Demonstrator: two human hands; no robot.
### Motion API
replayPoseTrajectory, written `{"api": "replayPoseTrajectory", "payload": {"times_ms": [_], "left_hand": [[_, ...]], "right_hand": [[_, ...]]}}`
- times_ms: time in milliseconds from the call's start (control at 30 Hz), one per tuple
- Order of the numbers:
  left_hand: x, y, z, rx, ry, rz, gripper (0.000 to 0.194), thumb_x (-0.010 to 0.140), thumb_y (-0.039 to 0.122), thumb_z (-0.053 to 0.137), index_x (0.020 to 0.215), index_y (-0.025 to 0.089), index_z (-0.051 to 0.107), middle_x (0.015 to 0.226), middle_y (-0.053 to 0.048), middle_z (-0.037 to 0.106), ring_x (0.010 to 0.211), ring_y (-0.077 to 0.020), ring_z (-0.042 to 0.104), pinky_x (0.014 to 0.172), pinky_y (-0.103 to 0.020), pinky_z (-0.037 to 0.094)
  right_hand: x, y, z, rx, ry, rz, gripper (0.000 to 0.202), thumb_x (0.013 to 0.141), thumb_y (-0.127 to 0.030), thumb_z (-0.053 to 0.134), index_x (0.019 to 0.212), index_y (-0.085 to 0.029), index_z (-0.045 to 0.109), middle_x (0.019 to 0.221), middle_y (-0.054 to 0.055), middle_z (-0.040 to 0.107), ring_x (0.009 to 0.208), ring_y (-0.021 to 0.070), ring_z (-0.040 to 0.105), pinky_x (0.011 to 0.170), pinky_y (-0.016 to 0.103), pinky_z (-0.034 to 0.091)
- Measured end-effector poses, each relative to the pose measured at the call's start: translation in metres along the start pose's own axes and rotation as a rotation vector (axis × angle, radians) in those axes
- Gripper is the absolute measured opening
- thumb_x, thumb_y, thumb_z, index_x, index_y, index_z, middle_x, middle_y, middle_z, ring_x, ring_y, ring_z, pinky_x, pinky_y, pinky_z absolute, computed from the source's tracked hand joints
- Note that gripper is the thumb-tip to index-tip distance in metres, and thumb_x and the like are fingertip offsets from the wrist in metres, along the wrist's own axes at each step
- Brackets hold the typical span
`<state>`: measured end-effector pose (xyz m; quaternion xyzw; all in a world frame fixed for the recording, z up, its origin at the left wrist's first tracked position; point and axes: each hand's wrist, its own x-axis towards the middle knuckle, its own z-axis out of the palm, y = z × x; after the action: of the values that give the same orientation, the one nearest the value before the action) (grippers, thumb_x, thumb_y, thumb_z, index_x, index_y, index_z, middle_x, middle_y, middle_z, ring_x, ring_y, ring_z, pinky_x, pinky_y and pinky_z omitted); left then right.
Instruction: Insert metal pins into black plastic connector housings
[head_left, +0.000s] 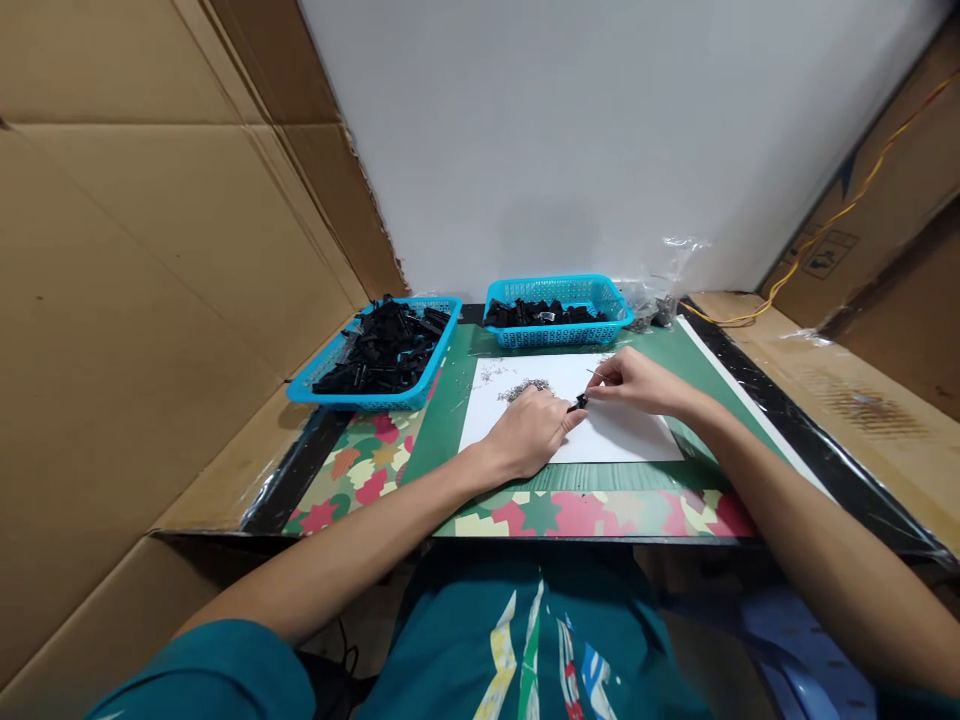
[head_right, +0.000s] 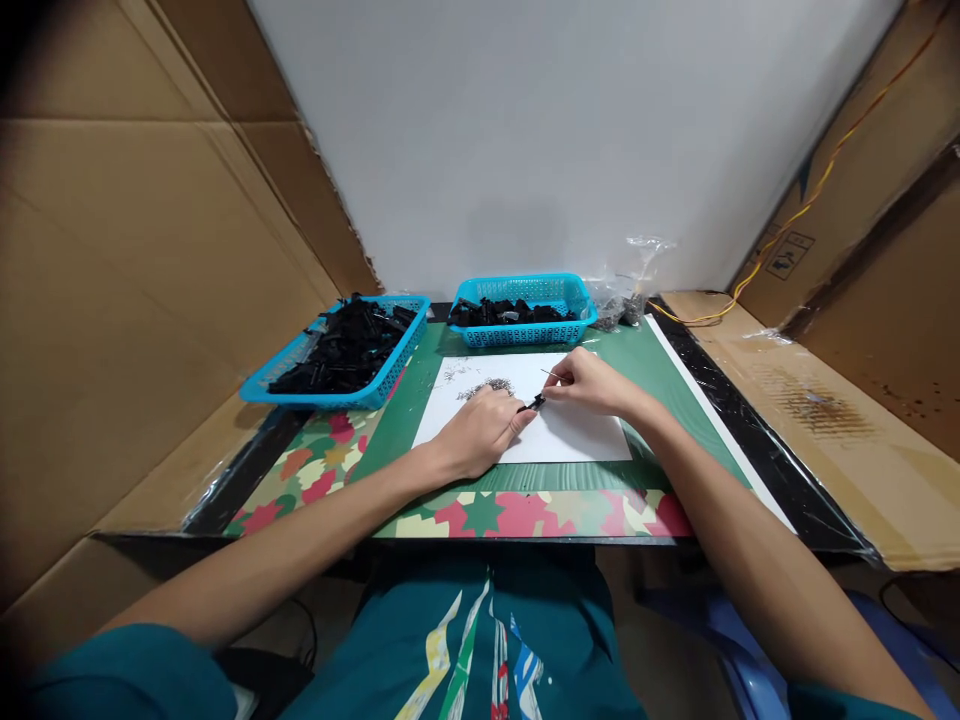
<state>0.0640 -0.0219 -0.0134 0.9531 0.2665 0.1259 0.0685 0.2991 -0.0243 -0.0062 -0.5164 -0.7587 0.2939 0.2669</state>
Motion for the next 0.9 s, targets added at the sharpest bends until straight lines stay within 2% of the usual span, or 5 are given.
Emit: {"api": "replayPoseTrajectory", "payload": {"times_ms": [200,400,533,667,900], "left_hand": [[0.001,-0.002,0.004,-0.047,0.004,-0.002,0.061,0.113,0.049,0.025,0.08,0.015,0.064,0.079,-0.012,0.069,0.081,-0.0283,0.063,0.085,-0.043,0.042],[0.0,-0.001,0.005,0.012,-0.012,-0.006,0.056,0.113,0.046,0.03,0.081,0.015,0.064,0.082,-0.012,0.071,0.082,-0.0277,0.065,0.084,-0.04,0.041],[0.0,-0.002,0.004,0.016,0.004,0.003,0.055,0.113,0.047,0.032,0.083,0.015,0.064,0.081,-0.011,0.07,0.082,-0.0275,0.065,0.084,-0.04,0.041],[0.0,-0.002,0.005,0.016,-0.001,-0.003,0.056,0.113,0.047,0.031,0.082,0.015,0.064,0.081,-0.011,0.071,0.081,-0.0274,0.066,0.084,-0.04,0.041],[0.002,0.001,0.008,0.073,0.002,0.003,0.055,0.113,0.045,0.033,0.085,0.013,0.068,0.083,-0.014,0.074,0.082,-0.0295,0.067,0.082,-0.04,0.041]], "right_hand": [[0.0,0.007,-0.007,0.165,0.367,0.117,0.072,0.097,-0.076,0.05,0.076,-0.013,0.077,0.057,0.003,0.054,0.049,0.0134,0.045,0.053,0.031,0.035],[0.0,0.002,-0.008,0.128,0.589,-0.029,0.077,0.091,-0.087,0.048,0.066,-0.018,0.072,0.067,0.007,0.06,0.063,0.0182,0.056,0.06,0.031,0.042],[0.004,0.002,0.001,0.437,0.423,0.086,0.074,0.088,-0.088,0.053,0.066,-0.018,0.066,0.047,0.001,0.051,0.04,0.0129,0.045,0.044,0.03,0.035],[0.004,0.004,0.007,0.741,0.193,0.213,0.065,0.075,-0.082,0.076,0.072,-0.017,0.066,0.057,0.004,0.064,0.044,0.0154,0.059,0.047,0.032,0.052],[-0.001,0.007,0.004,0.525,0.013,0.064,0.046,0.078,-0.057,0.087,0.084,-0.014,0.071,0.069,0.005,0.071,0.063,0.0165,0.068,0.065,0.032,0.057]]}}
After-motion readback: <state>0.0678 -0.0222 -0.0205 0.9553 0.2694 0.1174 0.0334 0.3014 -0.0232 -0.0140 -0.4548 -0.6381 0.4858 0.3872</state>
